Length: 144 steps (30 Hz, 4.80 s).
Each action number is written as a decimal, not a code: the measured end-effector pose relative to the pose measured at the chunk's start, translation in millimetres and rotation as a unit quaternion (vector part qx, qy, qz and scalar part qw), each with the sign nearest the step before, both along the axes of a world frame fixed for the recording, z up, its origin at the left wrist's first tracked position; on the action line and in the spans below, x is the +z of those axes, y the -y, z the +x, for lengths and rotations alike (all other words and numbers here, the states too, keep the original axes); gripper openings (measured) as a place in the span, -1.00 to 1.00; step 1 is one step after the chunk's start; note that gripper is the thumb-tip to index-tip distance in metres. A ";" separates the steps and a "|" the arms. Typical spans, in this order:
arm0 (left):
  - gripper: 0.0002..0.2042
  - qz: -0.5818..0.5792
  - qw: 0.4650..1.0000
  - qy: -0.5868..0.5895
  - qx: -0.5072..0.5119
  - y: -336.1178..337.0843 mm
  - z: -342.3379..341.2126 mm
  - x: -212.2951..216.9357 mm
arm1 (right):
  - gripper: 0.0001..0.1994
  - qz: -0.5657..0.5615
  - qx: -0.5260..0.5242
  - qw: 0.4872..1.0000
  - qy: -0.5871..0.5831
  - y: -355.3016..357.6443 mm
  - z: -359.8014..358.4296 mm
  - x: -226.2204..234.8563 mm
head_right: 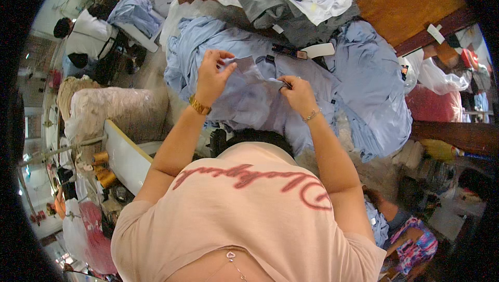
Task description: The person picks up a shirt from a large pile, spreads it out on a work surface, and uses their hands to pull at the collar and seams.
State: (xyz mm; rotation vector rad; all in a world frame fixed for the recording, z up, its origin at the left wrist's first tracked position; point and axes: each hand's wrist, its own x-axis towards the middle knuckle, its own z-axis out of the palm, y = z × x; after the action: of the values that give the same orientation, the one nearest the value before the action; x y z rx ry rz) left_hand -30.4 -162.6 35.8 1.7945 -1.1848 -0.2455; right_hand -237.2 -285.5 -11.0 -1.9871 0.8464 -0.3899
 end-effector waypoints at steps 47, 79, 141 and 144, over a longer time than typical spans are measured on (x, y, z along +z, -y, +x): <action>-0.67 0.037 0.565 -0.811 -0.148 -37.9 -37.7 -16.6 | -0.88 -0.048 0.077 0.990 0.107 -109.9 42.4 50.1; -0.92 0.025 0.687 -0.726 0.023 -36.0 -62.4 -51.2 | -0.84 -0.121 -0.118 0.982 0.086 -89.8 14.0 15.4; -0.76 0.005 0.698 -0.714 -0.055 -38.0 -63.2 -43.0 | -0.89 -0.112 -0.085 0.983 0.122 -80.5 12.8 11.6; -0.72 -0.012 0.694 -0.716 -0.070 -38.1 -63.3 -44.9 | -0.89 -0.115 -0.079 0.984 0.108 -82.1 13.8 18.4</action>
State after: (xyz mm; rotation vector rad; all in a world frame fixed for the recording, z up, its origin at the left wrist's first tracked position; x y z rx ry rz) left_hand -93.7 -124.4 -9.1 0.8944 -0.1163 -1.3968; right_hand -223.3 -203.4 7.4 -2.0451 0.8535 -0.8121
